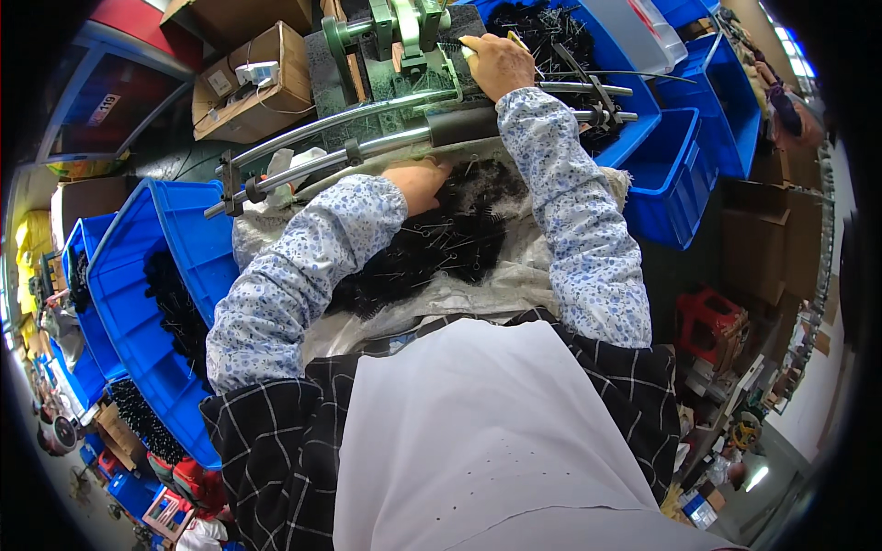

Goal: The person operates a green industrial machine, repeatedly feeding small black metal objects into a slot and pressing a yellow lever. The person wears a white apron and patterned sleeves while working at a cluttered workstation with blue bins and cardboard boxes.

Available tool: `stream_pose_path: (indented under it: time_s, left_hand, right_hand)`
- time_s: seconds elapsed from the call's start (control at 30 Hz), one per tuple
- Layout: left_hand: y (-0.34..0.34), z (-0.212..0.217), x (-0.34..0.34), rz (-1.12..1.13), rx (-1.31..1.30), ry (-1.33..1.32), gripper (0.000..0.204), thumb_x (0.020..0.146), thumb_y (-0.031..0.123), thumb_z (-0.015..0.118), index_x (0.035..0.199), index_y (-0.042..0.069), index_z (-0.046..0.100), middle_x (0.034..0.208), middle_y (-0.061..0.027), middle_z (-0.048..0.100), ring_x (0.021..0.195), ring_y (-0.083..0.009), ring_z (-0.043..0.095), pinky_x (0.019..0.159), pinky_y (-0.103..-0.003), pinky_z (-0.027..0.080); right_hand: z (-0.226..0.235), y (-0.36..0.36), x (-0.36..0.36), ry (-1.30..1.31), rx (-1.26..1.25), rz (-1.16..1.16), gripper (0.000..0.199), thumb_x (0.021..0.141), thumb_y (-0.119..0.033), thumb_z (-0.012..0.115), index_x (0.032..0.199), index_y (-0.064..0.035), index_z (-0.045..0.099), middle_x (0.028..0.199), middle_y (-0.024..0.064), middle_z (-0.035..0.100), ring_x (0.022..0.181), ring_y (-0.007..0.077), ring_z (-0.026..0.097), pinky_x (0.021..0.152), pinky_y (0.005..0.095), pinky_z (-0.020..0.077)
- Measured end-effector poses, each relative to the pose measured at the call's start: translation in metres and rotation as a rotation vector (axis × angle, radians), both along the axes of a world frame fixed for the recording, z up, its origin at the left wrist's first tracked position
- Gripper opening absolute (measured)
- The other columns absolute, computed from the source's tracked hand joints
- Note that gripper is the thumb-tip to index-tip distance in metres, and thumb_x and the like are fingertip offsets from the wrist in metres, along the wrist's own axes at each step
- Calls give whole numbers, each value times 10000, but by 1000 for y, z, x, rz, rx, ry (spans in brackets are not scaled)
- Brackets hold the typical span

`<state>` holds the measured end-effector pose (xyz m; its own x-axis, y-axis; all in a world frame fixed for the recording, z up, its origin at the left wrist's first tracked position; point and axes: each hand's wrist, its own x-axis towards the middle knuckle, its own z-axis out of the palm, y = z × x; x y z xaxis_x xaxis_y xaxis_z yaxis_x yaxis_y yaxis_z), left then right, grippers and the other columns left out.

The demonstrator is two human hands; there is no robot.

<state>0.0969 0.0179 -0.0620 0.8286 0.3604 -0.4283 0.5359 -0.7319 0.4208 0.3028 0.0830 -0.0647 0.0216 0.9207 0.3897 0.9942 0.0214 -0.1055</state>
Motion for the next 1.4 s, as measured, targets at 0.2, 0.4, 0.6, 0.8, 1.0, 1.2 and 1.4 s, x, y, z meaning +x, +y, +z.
stream_pose_path:
  time_s: [0.2, 0.4, 0.6, 0.8, 1.0, 1.2, 1.4]
  left_hand:
    - [-3, 24, -3, 20, -65, -45, 377, 764, 209, 643, 1100, 77, 534, 1088, -135, 551, 942, -321, 578, 808, -387, 477]
    - [-3, 60, -42, 165, -135, -432, 317, 769, 141, 651, 1044, 45, 524, 971, -117, 573, 832, -266, 593, 740, -353, 481]
    - [-7, 93, -68, 251, -282, -507, 287, 780, 84, 658, 1033, 39, 530, 964, -102, 590, 799, -205, 595, 731, -302, 483]
    - [-13, 91, -74, 272, -310, -565, 302, 775, 67, 661, 1053, 40, 546, 998, -92, 577, 809, -202, 597, 741, -295, 491]
    - [-8, 91, -73, 286, -224, -636, 291, 790, 47, 641, 1069, 29, 560, 1036, -87, 565, 875, -206, 593, 762, -281, 491]
    - [-2, 80, -86, 467, -216, -741, 271, 799, 39, 614, 1053, 35, 519, 975, -112, 604, 856, -229, 623, 770, -314, 501]
    - [4, 84, -63, 404, -259, -649, 241, 806, 23, 620, 1012, 12, 496, 973, -85, 614, 921, -173, 614, 846, -295, 484]
  right_hand:
    - [-7, 13, 7, -75, 4, 56, 224, 839, -234, 562, 1045, -234, 650, 951, 7, 594, 862, 222, 568, 828, 364, 446]
    - [10, -7, 9, -47, -54, -100, 408, 766, -298, 619, 1099, -67, 573, 1035, 68, 580, 983, 256, 550, 853, 415, 416]
    - [-14, -3, 9, 49, 133, 33, 272, 730, -188, 578, 966, -58, 619, 869, 114, 636, 864, 281, 603, 754, 400, 476]
    - [0, 3, -48, 111, 57, 40, 243, 718, -165, 576, 921, -42, 627, 808, 141, 628, 780, 316, 605, 766, 401, 478]
    - [5, 2, -54, -22, -23, -19, 276, 753, -232, 561, 978, -92, 641, 840, 89, 655, 806, 267, 626, 697, 393, 461]
    - [-4, -2, 17, -1, 15, -10, 220, 733, -253, 610, 902, -116, 644, 857, 87, 656, 832, 257, 635, 722, 421, 478]
    - [-3, 26, 68, 68, -235, -39, 269, 858, -256, 468, 1053, -178, 636, 966, 98, 646, 918, 295, 609, 800, 402, 482]
